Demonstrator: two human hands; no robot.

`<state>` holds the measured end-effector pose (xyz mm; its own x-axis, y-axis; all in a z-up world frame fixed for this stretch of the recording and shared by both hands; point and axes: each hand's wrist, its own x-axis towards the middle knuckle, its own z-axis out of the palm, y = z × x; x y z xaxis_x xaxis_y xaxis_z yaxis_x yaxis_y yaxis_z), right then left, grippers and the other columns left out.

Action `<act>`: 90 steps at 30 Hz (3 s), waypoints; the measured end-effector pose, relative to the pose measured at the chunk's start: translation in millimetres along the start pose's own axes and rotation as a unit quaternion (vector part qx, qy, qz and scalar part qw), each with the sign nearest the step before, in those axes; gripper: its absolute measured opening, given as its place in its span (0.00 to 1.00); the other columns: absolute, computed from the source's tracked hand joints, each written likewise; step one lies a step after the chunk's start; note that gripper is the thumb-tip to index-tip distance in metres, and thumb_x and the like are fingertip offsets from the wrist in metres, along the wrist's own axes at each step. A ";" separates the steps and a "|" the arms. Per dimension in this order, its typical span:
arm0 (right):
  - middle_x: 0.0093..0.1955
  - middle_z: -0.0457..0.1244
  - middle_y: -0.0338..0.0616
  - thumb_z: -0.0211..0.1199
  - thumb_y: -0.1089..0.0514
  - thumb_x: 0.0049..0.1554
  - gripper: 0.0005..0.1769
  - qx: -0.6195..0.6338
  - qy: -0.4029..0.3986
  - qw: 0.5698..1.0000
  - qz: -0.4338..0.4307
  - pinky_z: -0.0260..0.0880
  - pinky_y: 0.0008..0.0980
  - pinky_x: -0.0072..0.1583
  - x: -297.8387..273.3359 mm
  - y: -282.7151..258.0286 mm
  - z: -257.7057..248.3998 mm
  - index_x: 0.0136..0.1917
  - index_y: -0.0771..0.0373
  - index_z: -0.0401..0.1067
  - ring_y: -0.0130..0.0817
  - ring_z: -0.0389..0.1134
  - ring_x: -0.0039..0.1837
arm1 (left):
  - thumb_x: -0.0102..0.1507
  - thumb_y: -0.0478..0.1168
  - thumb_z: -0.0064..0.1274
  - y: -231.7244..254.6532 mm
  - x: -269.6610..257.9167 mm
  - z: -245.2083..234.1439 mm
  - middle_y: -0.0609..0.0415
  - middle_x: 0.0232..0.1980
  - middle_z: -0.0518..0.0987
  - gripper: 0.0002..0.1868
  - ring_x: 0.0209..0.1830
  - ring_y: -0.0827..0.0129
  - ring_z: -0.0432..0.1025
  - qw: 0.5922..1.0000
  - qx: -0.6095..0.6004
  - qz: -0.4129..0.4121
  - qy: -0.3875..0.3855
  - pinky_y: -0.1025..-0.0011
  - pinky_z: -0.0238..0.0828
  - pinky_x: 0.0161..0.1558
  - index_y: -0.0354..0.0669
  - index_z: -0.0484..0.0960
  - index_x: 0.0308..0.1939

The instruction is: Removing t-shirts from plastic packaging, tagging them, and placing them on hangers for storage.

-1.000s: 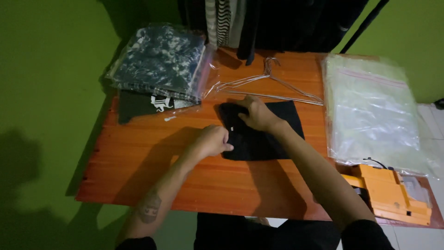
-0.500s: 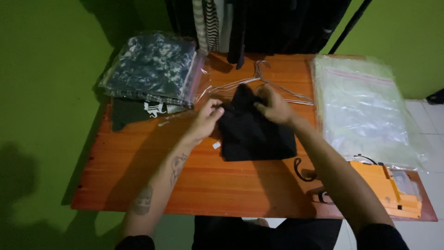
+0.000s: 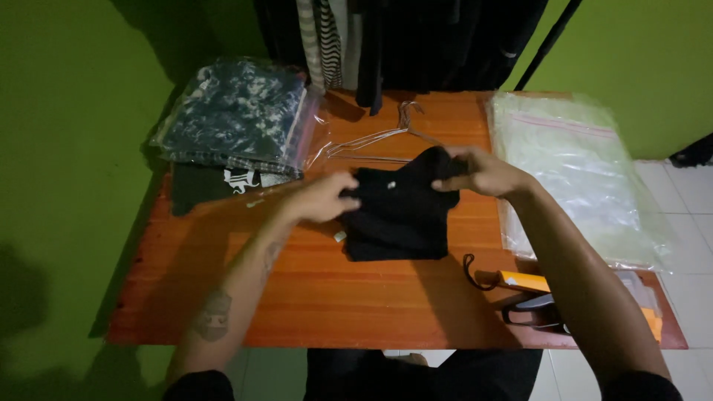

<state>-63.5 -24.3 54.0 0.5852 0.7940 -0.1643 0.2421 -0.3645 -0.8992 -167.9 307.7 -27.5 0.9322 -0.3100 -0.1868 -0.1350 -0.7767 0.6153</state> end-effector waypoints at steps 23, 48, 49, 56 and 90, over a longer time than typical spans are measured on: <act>0.46 0.67 0.52 0.59 0.48 0.60 0.19 -0.025 0.130 0.991 -0.036 0.65 0.42 0.50 -76.9 -28.7 -90.9 0.52 0.66 0.73 0.37 0.67 0.46 | 0.75 0.43 0.49 84.3 -79.1 -153.9 0.61 0.34 0.78 0.11 0.30 0.78 0.72 0.827 -0.523 0.201 -0.053 0.78 0.69 0.33 0.43 0.82 0.44; 0.57 0.68 0.64 0.70 0.51 0.49 0.32 -0.435 0.127 0.871 0.189 0.72 0.51 0.59 16.6 171.2 -13.7 0.62 0.69 0.67 0.60 0.69 0.61 | 0.62 0.33 0.54 -11.8 2.1 -1.0 0.34 0.53 0.82 0.12 0.56 0.42 0.77 0.972 0.136 -0.146 0.125 0.51 0.73 0.58 0.36 0.82 0.49; 0.57 0.68 0.64 0.70 0.51 0.49 0.32 -0.435 0.126 0.871 0.189 0.72 0.51 0.59 24.0 187.2 -14.8 0.62 0.69 0.67 0.60 0.69 0.61 | 0.62 0.33 0.54 -9.9 1.4 -1.4 0.34 0.53 0.82 0.12 0.56 0.42 0.77 0.972 0.136 -0.146 0.125 0.51 0.73 0.58 0.36 0.82 0.49; 0.66 0.62 0.75 0.64 0.44 0.55 0.47 -0.375 0.124 0.889 0.234 0.66 0.51 0.67 28.3 123.5 11.6 0.75 0.76 0.50 0.64 0.64 0.69 | 0.55 0.35 0.60 -16.8 1.4 14.3 0.28 0.60 0.72 0.33 0.62 0.37 0.66 0.970 0.099 -0.050 0.215 0.50 0.62 0.64 0.29 0.67 0.62; 0.84 0.39 0.60 0.45 0.22 0.59 0.52 -0.482 0.250 0.823 0.169 0.49 0.83 0.64 -20.5 85.6 176.8 0.82 0.57 0.47 0.71 0.42 0.80 | 0.63 0.76 0.37 20.1 16.9 77.7 0.37 0.84 0.36 0.55 0.82 0.36 0.27 0.972 0.181 -0.078 0.124 0.30 0.16 0.72 0.46 0.42 0.82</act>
<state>-191.6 14.3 -91.3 0.9317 0.3574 0.0651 0.3611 -0.9308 -0.0570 -180.9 244.2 -77.8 0.9971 -0.0654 -0.0385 -0.0523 -0.9599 0.2754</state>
